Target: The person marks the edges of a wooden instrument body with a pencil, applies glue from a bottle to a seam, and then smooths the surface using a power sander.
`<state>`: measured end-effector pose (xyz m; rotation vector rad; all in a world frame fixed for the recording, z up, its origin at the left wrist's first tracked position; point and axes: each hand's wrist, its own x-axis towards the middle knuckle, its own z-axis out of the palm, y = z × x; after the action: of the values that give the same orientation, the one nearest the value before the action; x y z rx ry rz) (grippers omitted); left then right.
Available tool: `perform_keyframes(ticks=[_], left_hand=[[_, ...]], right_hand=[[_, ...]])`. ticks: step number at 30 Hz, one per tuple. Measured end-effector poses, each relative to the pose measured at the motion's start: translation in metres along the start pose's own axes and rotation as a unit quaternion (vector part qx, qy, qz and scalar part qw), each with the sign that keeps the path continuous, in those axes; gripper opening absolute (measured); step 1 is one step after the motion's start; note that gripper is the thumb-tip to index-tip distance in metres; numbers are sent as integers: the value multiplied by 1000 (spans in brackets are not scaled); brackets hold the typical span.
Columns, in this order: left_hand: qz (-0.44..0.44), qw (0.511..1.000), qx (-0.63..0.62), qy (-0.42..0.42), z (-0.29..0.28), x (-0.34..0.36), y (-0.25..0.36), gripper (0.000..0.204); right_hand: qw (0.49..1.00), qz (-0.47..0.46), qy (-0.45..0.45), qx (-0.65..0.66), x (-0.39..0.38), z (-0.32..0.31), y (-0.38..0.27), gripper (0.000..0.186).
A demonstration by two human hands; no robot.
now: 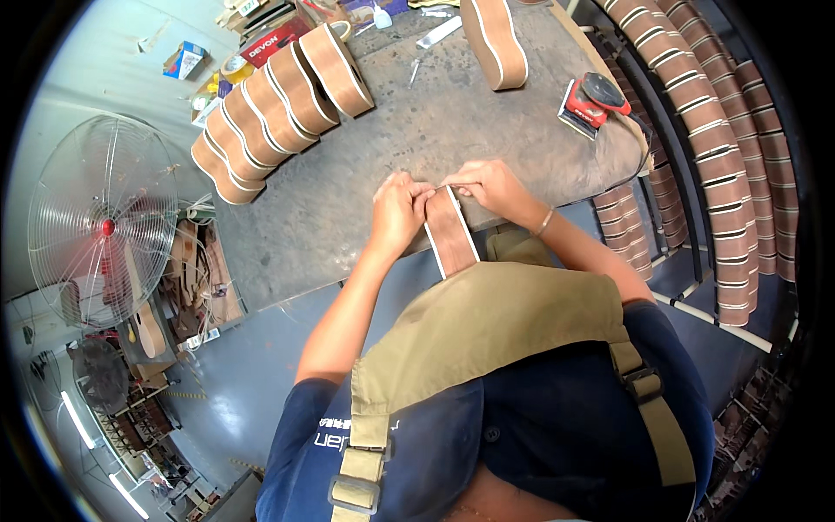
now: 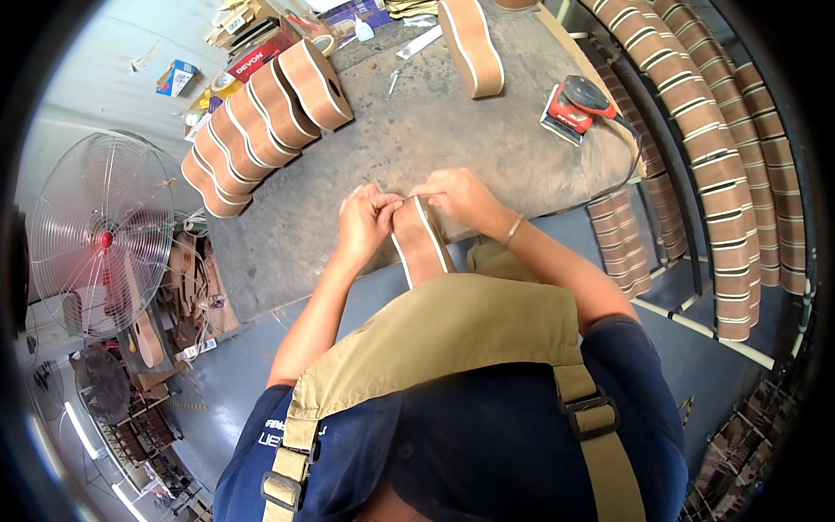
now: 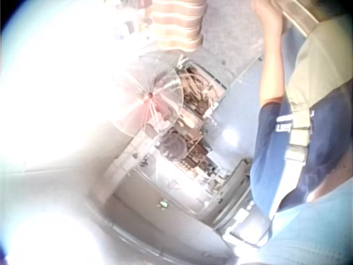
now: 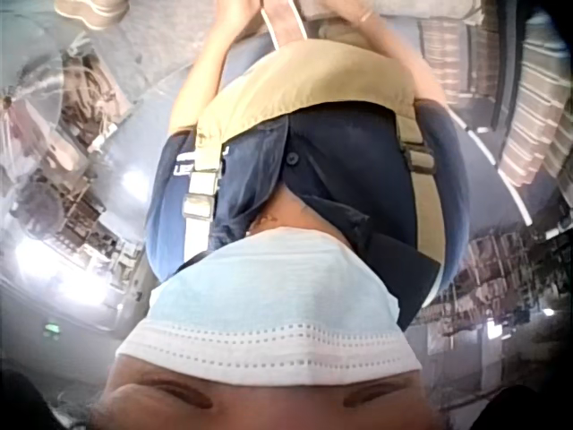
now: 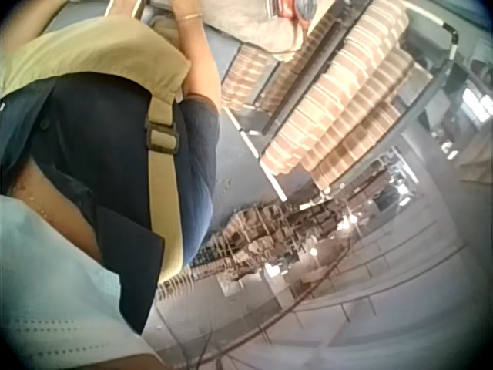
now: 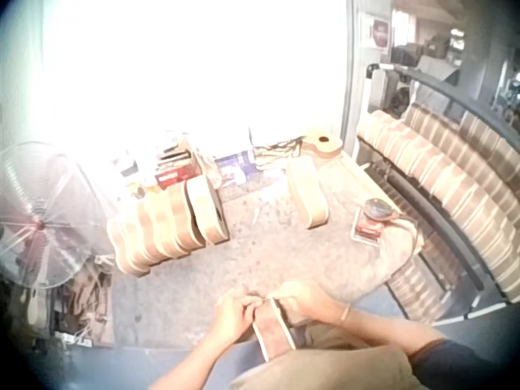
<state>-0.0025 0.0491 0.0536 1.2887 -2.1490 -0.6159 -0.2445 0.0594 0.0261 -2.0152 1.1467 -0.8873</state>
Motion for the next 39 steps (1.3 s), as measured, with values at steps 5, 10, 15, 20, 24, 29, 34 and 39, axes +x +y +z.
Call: perform_keyframes(ticks=[5, 10, 15, 20, 24, 29, 34, 39], left_hand=[[123, 988, 57, 70, 2, -49, 14, 25], [149, 987, 6, 60, 13, -77, 27, 39], [67, 975, -167, -130, -8, -84, 30, 31], [59, 985, -119, -111, -24, -67, 48, 15], [37, 999, 6, 28, -9, -19, 33, 5], [87, 996, 11, 32, -6, -31, 32, 6], [93, 995, -32, 0, 2, -65, 37, 9], [6, 984, -156, -88, -5, -82, 51, 5]], right_hand=[[1000, -21, 21, 10, -36, -3, -40, 39], [999, -10, 19, 24, -71, 5, -49, 31], [988, 57, -131, 65, -86, -11, -55, 28], [992, 42, -98, 62, -62, -24, -48, 25], [996, -63, 53, -31, -14, -16, -31, 28], [991, -91, 92, -45, -34, 3, -23, 36], [1000, -17, 24, -1, -74, 6, -40, 40], [984, 118, -100, 91, -91, -18, -66, 33]])
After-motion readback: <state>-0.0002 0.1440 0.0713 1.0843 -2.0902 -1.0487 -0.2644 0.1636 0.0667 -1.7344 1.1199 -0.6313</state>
